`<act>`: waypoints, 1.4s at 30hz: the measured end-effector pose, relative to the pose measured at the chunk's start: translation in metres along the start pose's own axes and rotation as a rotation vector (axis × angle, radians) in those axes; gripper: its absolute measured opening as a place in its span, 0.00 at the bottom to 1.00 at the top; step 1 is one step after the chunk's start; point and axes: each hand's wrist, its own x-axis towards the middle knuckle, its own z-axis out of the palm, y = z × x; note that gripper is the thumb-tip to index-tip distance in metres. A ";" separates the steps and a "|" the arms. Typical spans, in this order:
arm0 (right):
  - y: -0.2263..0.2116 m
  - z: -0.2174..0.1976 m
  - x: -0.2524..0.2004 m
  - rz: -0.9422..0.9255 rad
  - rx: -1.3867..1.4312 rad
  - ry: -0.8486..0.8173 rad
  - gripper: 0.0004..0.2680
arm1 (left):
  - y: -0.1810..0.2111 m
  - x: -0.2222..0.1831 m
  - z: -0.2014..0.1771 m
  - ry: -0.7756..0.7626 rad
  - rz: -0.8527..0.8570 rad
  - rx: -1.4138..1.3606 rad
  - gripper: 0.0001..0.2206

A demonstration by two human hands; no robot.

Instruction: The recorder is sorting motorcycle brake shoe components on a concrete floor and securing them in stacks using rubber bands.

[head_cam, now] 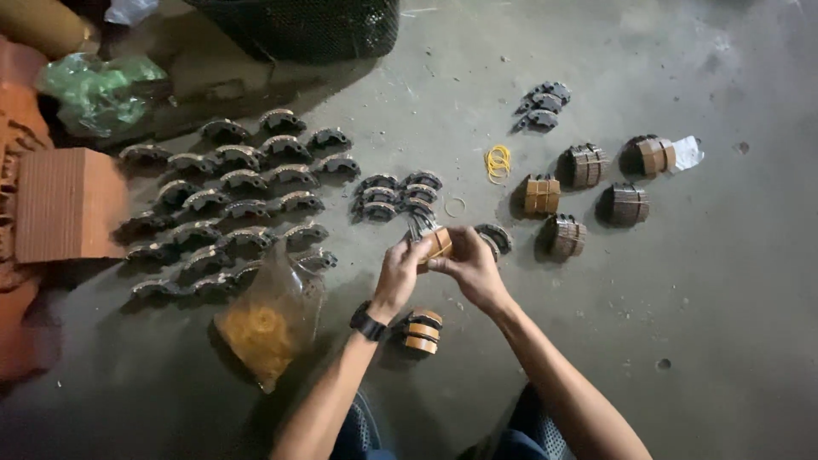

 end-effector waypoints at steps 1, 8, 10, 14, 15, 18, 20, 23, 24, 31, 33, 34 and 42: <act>0.001 -0.004 0.001 0.002 0.002 0.004 0.20 | -0.005 0.000 0.001 -0.003 -0.004 0.000 0.22; -0.004 -0.012 0.002 0.294 0.105 0.180 0.22 | -0.020 0.009 -0.009 -0.190 -0.220 0.042 0.24; 0.004 -0.011 0.001 0.312 0.158 0.209 0.22 | -0.005 0.008 -0.001 -0.229 -0.222 0.166 0.25; 0.017 -0.017 -0.003 0.197 0.258 0.217 0.20 | 0.002 0.004 0.015 0.027 -0.201 -0.020 0.18; 0.018 -0.019 -0.005 0.221 0.327 0.170 0.20 | -0.007 0.003 0.014 0.072 -0.197 0.032 0.17; -0.004 -0.015 0.000 0.281 -0.161 0.150 0.20 | -0.050 0.009 0.001 0.089 -0.280 0.007 0.16; -0.008 -0.009 0.002 0.272 -0.462 0.109 0.22 | -0.067 0.005 -0.010 0.045 -0.303 -0.129 0.18; 0.012 -0.006 0.002 0.211 -0.869 0.085 0.26 | -0.036 0.000 -0.010 -0.049 -0.440 -0.453 0.21; 0.025 -0.006 -0.001 0.176 -0.970 0.100 0.28 | -0.017 -0.003 -0.008 -0.088 -0.567 -0.640 0.25; 0.102 -0.017 0.006 -0.106 -1.343 -0.065 0.30 | -0.029 -0.005 -0.042 -0.157 -0.555 0.983 0.27; 0.130 -0.039 0.015 -0.220 -1.660 -0.116 0.24 | -0.031 0.003 -0.046 0.045 -0.339 1.172 0.29; 0.094 -0.041 0.027 -0.220 -1.668 -0.109 0.24 | -0.025 0.010 -0.043 0.042 -0.330 1.168 0.29; -0.035 -0.188 0.142 -0.191 -1.393 0.378 0.12 | 0.038 0.084 0.016 -0.087 -0.330 0.373 0.15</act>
